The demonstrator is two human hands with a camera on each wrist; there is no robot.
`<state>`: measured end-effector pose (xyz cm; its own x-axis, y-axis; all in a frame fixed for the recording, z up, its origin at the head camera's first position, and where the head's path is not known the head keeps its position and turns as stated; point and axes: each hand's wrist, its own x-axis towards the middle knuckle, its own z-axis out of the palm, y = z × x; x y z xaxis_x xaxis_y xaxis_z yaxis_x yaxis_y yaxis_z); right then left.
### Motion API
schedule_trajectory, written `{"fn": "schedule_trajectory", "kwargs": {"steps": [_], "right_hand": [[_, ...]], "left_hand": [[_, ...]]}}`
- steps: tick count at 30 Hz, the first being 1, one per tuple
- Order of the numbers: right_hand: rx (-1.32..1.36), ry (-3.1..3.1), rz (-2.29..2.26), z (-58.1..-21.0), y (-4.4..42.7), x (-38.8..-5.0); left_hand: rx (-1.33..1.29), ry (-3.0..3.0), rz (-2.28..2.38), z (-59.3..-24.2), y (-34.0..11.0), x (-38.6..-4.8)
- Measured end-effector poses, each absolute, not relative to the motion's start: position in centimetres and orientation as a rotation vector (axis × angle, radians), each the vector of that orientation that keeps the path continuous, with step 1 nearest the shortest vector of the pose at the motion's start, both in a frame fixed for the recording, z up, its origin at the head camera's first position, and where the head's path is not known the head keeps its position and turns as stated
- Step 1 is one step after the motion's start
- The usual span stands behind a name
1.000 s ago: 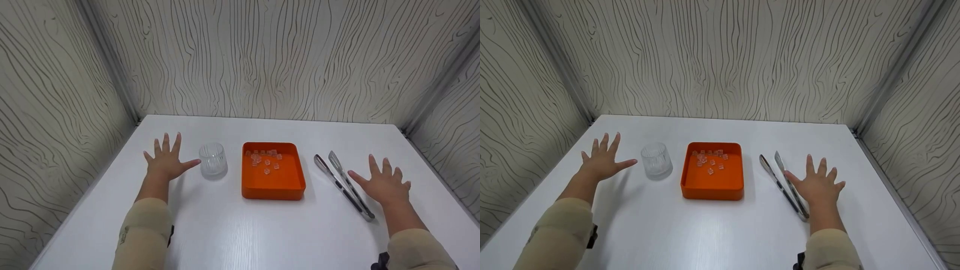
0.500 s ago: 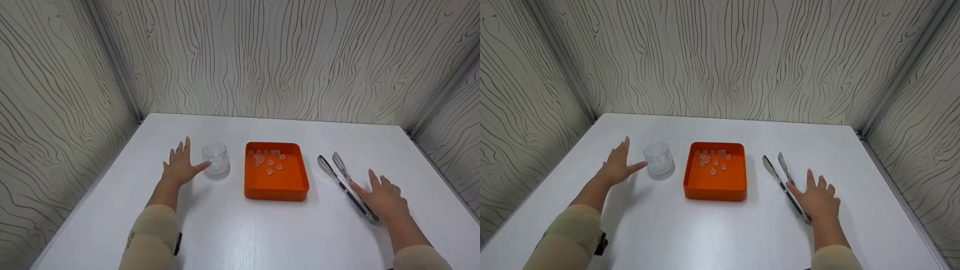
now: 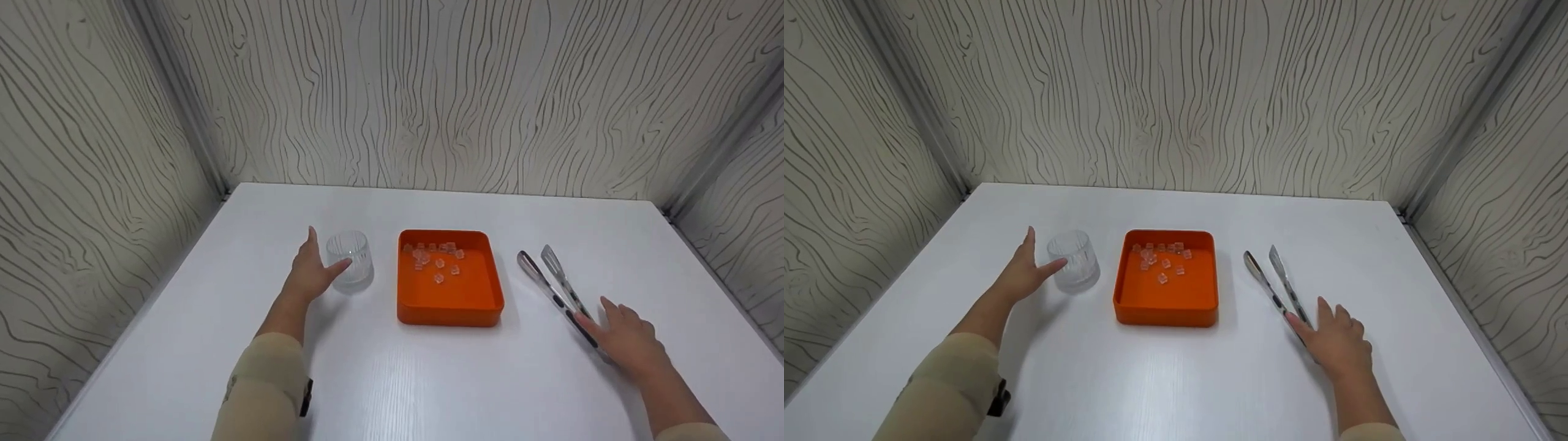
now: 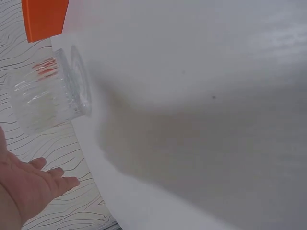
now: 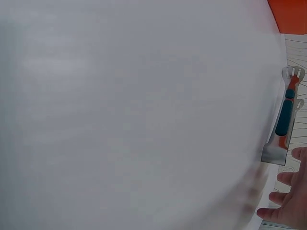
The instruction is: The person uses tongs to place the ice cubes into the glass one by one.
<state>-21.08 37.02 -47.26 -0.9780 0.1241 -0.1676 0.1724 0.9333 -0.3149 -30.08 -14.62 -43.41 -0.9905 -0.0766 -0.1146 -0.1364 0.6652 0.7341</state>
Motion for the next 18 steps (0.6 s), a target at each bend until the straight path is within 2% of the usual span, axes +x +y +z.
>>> {"fn": "schedule_trajectory", "kwargs": {"steps": [18], "right_hand": [[0.138,2.966,-0.431,-48.0,36.5,-20.4]], "left_hand": [[-0.203,2.764,1.321,-45.2,-13.3,-31.4]]}}
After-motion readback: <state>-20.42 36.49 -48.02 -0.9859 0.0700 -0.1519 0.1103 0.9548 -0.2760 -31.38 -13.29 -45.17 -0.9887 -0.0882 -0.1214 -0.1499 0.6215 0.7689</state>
